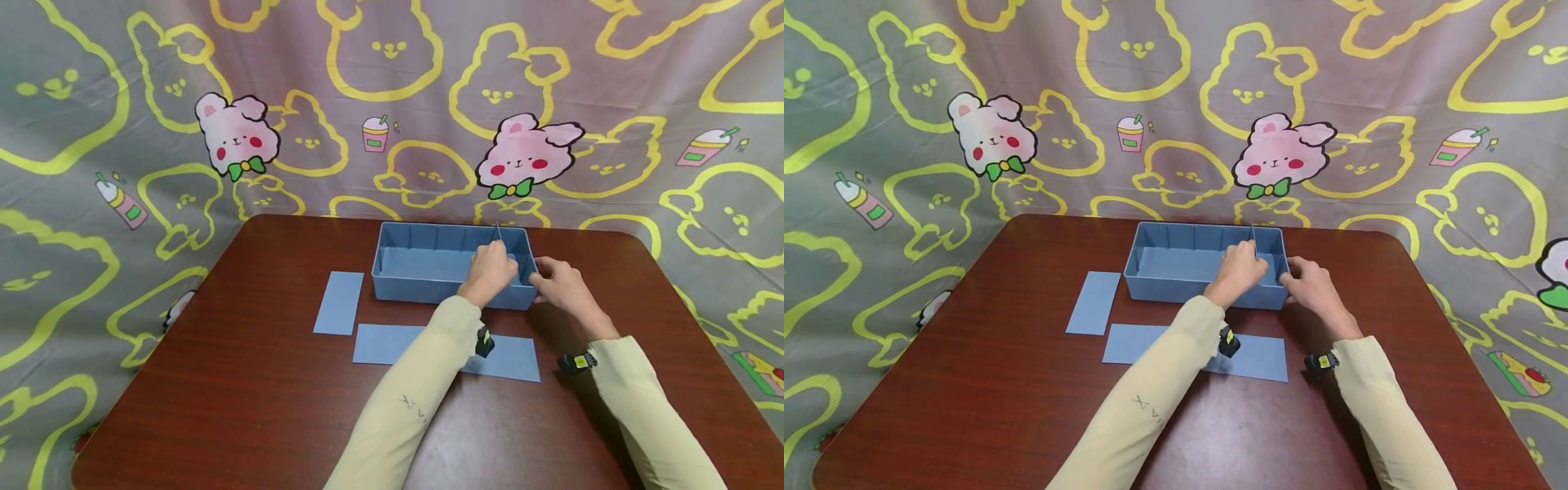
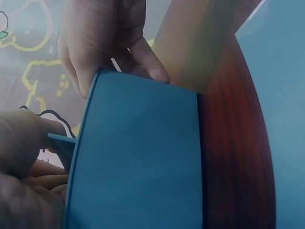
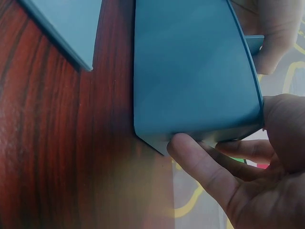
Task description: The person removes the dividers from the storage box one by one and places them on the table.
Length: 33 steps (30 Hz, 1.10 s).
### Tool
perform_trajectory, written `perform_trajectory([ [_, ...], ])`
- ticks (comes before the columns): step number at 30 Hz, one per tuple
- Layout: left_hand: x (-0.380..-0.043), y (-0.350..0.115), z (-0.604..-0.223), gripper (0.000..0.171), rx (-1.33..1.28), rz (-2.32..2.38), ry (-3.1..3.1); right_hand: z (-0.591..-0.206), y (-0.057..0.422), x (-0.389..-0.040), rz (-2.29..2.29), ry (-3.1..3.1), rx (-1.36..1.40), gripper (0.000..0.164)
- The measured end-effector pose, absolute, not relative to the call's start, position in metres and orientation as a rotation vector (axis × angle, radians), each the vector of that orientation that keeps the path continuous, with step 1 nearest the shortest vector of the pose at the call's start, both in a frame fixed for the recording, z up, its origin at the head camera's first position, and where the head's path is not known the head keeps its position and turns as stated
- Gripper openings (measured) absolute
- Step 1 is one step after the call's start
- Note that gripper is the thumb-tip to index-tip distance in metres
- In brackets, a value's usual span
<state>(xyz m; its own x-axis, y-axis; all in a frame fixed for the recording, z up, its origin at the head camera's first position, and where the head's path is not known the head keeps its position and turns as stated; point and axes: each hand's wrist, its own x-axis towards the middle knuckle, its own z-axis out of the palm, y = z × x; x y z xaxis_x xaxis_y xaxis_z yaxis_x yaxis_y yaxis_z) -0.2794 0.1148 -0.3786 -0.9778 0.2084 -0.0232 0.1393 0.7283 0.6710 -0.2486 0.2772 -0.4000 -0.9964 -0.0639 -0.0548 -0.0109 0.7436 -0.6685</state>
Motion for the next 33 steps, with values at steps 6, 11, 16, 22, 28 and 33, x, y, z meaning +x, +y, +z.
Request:
perform_trajectory([
  [6, -0.278, 0.116, -0.373, 0.02, 0.283, 1.037, 2.886, -0.4, 0.276, -0.25, -1.091, 2.865, -0.06, 0.052],
  [11, -0.278, 0.116, -0.366, 0.027, 0.289, 1.02, 2.898, -0.4, 0.276, -0.25, -1.09, 2.873, -0.064, 0.051],
  [16, -0.277, 0.116, -0.359, 0.029, 0.281, 1.041, 2.881, -0.401, 0.276, -0.25, -1.089, 2.871, -0.051, 0.052],
  [22, -0.274, 0.116, -0.355, 0.033, 0.301, 1.027, 2.914, -0.401, 0.277, -0.249, -1.086, 2.871, -0.052, 0.051],
  [28, -0.273, 0.115, -0.351, 0.037, 0.315, 1.066, 2.913, -0.401, 0.278, -0.249, -1.087, 2.873, -0.062, 0.051],
  [33, -0.274, 0.114, -0.348, 0.039, 0.33, 1.092, 2.908, -0.401, 0.277, -0.249, -1.093, 2.868, -0.054, 0.051],
])
